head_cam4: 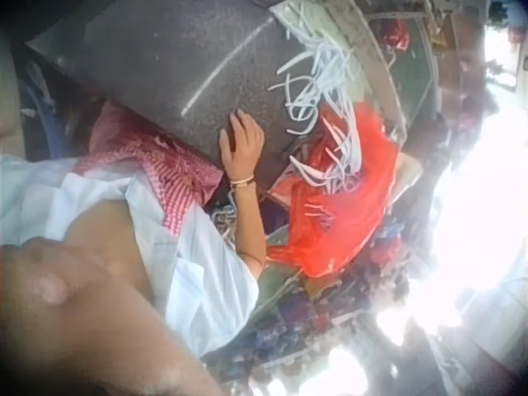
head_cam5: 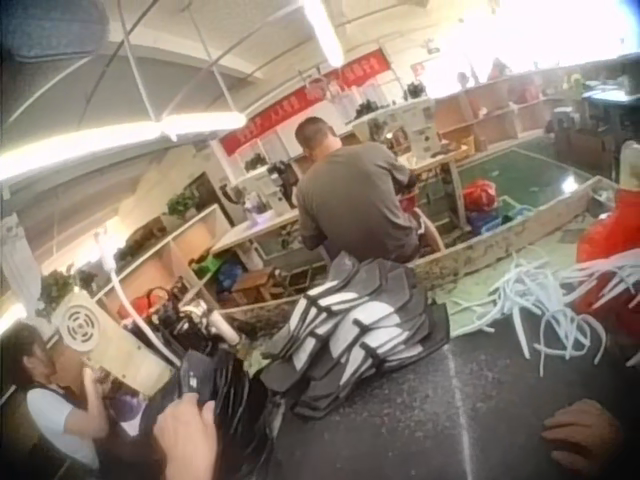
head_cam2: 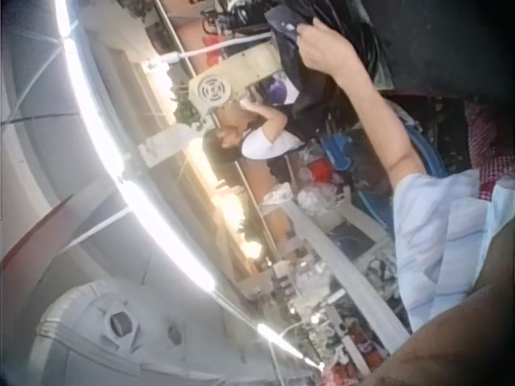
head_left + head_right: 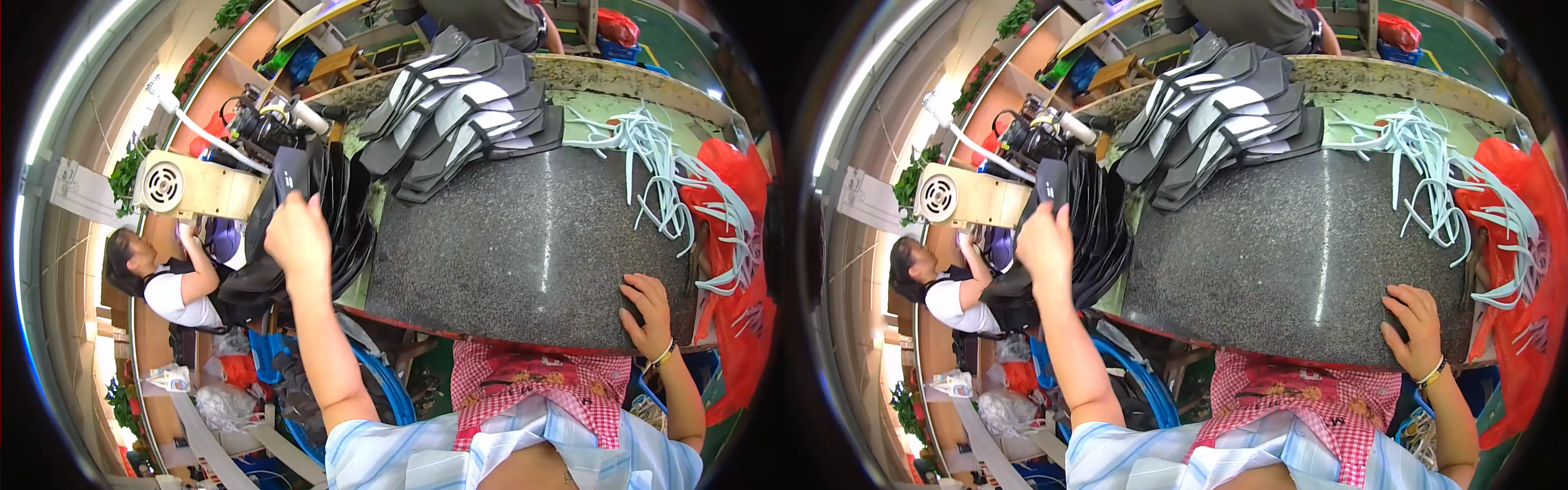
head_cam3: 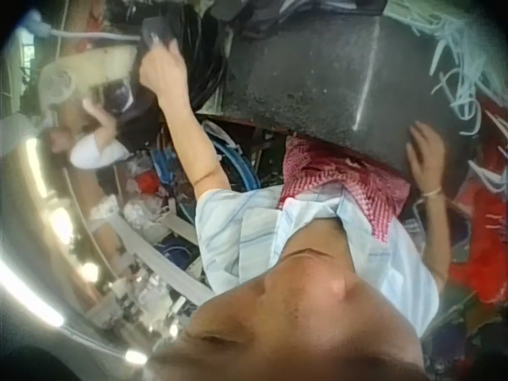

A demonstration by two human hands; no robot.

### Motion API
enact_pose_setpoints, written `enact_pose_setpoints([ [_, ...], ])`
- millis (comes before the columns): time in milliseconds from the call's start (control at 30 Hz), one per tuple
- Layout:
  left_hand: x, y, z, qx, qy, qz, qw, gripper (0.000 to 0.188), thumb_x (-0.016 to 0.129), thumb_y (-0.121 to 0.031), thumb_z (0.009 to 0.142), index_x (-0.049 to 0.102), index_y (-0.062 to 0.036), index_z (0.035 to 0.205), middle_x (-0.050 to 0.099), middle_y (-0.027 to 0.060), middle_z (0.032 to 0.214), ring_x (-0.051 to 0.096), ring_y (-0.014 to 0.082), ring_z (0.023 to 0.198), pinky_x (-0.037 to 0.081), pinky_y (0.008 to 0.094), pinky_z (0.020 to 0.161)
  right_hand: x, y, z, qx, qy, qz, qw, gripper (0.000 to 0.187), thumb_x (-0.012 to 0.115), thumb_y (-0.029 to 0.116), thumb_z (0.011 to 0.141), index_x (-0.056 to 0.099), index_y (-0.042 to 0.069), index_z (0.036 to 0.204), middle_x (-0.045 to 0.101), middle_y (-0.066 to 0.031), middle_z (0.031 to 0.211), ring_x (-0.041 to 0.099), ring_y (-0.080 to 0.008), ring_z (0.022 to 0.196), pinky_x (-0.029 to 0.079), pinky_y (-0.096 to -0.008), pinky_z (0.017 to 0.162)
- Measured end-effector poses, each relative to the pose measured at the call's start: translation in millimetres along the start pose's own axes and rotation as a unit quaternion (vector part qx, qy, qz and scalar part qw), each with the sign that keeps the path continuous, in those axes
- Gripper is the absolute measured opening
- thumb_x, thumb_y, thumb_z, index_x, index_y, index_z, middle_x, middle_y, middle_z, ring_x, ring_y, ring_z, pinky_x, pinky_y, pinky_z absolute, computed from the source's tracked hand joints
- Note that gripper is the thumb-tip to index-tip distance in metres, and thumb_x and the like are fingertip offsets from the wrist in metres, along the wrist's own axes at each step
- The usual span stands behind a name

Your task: The person applies white reinforcement strips to the edges of black shoe components by hand, pressing them down firmly along the perimeter.

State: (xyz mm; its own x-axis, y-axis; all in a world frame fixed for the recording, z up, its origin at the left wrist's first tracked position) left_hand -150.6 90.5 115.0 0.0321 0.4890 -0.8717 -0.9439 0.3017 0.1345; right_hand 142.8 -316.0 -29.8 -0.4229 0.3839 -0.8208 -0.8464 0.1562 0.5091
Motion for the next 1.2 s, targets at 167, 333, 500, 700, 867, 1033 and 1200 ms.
enact_pose_setpoints([
  [167,69.8,-115.4,73.9,0.177,-0.048,-0.137,0.974,0.093,0.081,-0.046,0.072,0.039,-0.0163,0.150,0.039,0.0288,0.149,0.037,0.0472,0.138,0.034,0.0587,0.109,-3.8,1.7,-0.9,-0.037,-0.030,-0.015,0.999,0.041,0.074,0.015,0.073,0.065,0.002,0.111,0.061,-0.0156,0.123,0.056,-0.0366,0.114,0.042,-0.0477,0.097],
  [333,148.5,-135.3,129.3,0.205,0.175,-0.361,0.893,0.145,0.095,-0.040,0.045,0.008,-0.0242,0.159,0.023,0.0300,0.156,0.024,0.0443,0.145,0.023,0.0541,0.116,1.5,2.9,-4.8,-0.045,-0.036,-0.005,0.998,0.042,0.076,0.018,0.073,0.065,0.006,0.112,0.062,-0.0122,0.122,0.058,-0.0344,0.111,0.043,-0.0473,0.095],
  [500,167.5,-113.4,138.7,0.113,0.090,-0.456,0.878,0.087,0.078,-0.014,0.075,0.037,-0.0096,0.151,0.060,0.0246,0.131,0.061,0.0342,0.118,0.049,0.0402,0.097,-0.6,2.8,-2.3,-0.025,-0.027,0.000,0.999,0.040,0.076,0.019,0.074,0.066,0.007,0.110,0.063,-0.0105,0.122,0.058,-0.0326,0.111,0.044,-0.0464,0.095],
  [700,32.0,-131.5,18.4,0.160,-0.217,-0.383,0.884,0.087,0.064,0.011,0.073,0.033,-0.0071,0.152,0.046,0.0239,0.145,0.051,0.0415,0.128,0.042,0.0452,0.105,-4.0,-0.3,-4.8,0.005,-0.023,0.005,1.000,0.040,0.077,0.019,0.074,0.067,0.008,0.111,0.063,-0.0104,0.122,0.058,-0.0314,0.112,0.044,-0.0458,0.095],
  [867,73.9,-155.2,-99.0,0.364,0.078,-0.233,0.899,0.098,0.085,-0.039,0.071,0.035,-0.0063,0.149,0.036,0.0214,0.152,0.040,0.0412,0.137,0.031,0.0517,0.112,-4.1,-11.0,2.5,-0.019,-0.029,0.050,0.998,0.041,0.077,0.018,0.075,0.066,0.008,0.114,0.062,-0.0108,0.124,0.059,-0.0311,0.112,0.045,-0.0450,0.095],
  [1033,44.5,-176.6,-50.7,0.348,-0.054,-0.322,0.879,0.056,0.078,-0.028,0.081,0.060,-0.0017,0.127,0.059,0.0188,0.131,0.055,0.0389,0.119,0.043,0.0457,0.101,-25.5,-31.0,46.9,0.053,-0.146,-0.003,0.988,0.032,0.074,0.011,0.076,0.065,0.004,0.107,0.063,-0.0154,0.104,0.061,-0.0347,0.101,0.050,-0.0401,0.088],
  [1200,58.8,-181.3,-15.8,0.330,0.176,-0.434,0.820,0.050,0.078,-0.018,0.077,0.062,-0.0061,0.123,0.070,0.0211,0.107,0.069,0.0359,0.100,0.054,0.0393,0.086,-37.7,-87.0,74.9,0.173,-0.032,-0.148,0.973,0.014,0.072,0.013,0.076,0.068,0.007,0.088,0.056,-0.0118,0.085,0.061,-0.0331,0.087,0.051,-0.0421,0.080],
])
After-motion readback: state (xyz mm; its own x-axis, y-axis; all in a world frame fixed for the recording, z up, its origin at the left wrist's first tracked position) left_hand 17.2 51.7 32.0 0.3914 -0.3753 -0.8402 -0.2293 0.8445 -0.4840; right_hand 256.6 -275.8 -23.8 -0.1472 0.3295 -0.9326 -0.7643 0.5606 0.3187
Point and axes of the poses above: each hand's wrist, its own z-axis towards the middle knuckle, its own x-axis out of the palm, y = z × x, the point moved 1 cm from there along z, towards the middle knuckle
